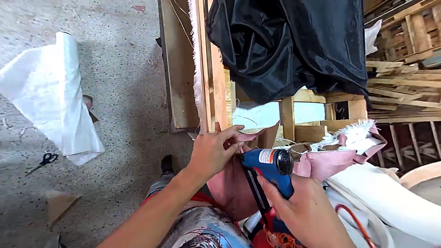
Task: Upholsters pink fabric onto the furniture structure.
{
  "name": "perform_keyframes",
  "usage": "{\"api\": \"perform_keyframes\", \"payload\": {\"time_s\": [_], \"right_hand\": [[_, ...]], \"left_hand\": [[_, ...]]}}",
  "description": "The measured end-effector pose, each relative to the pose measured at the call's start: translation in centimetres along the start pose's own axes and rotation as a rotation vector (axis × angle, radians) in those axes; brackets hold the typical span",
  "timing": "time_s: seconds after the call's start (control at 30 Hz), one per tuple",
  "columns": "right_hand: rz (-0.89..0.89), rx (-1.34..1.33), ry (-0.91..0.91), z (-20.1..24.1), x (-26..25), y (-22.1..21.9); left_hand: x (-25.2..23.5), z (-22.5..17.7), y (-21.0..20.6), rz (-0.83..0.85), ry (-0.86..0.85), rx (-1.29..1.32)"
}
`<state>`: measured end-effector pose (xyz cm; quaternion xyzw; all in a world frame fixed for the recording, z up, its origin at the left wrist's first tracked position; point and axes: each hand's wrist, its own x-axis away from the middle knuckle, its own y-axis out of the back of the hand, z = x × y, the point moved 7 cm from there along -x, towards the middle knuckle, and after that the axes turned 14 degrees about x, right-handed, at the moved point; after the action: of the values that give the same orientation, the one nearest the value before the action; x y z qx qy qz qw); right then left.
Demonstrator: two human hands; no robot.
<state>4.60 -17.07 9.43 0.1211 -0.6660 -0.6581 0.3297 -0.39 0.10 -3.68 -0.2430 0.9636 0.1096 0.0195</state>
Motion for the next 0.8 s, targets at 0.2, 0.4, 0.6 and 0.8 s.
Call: {"api": "perform_keyframes", "payload": {"time_s": [0.2,0.4,0.6,0.8], "right_hand": [[-0.001,0.066,0.057,1.4,-0.8,0.3],[0.059,0.150,0.035,-2.8,-2.2,5.2],[-0.010,0.441,0.156,-13.0,-12.6,6.6],[0.056,0.591,0.657,-20.2,-23.6,-4.9]], "left_hand": [[-0.2,0.0,0.8,0.005,0.023,0.003],[1.5,-2.2,0.9,-0.044,-0.034,-0.168],[3.7,-11.4,-8.4,0.263,-0.208,-0.235],[-1.1,-11.1,-24.5,0.491,0.279,-0.591]]}}
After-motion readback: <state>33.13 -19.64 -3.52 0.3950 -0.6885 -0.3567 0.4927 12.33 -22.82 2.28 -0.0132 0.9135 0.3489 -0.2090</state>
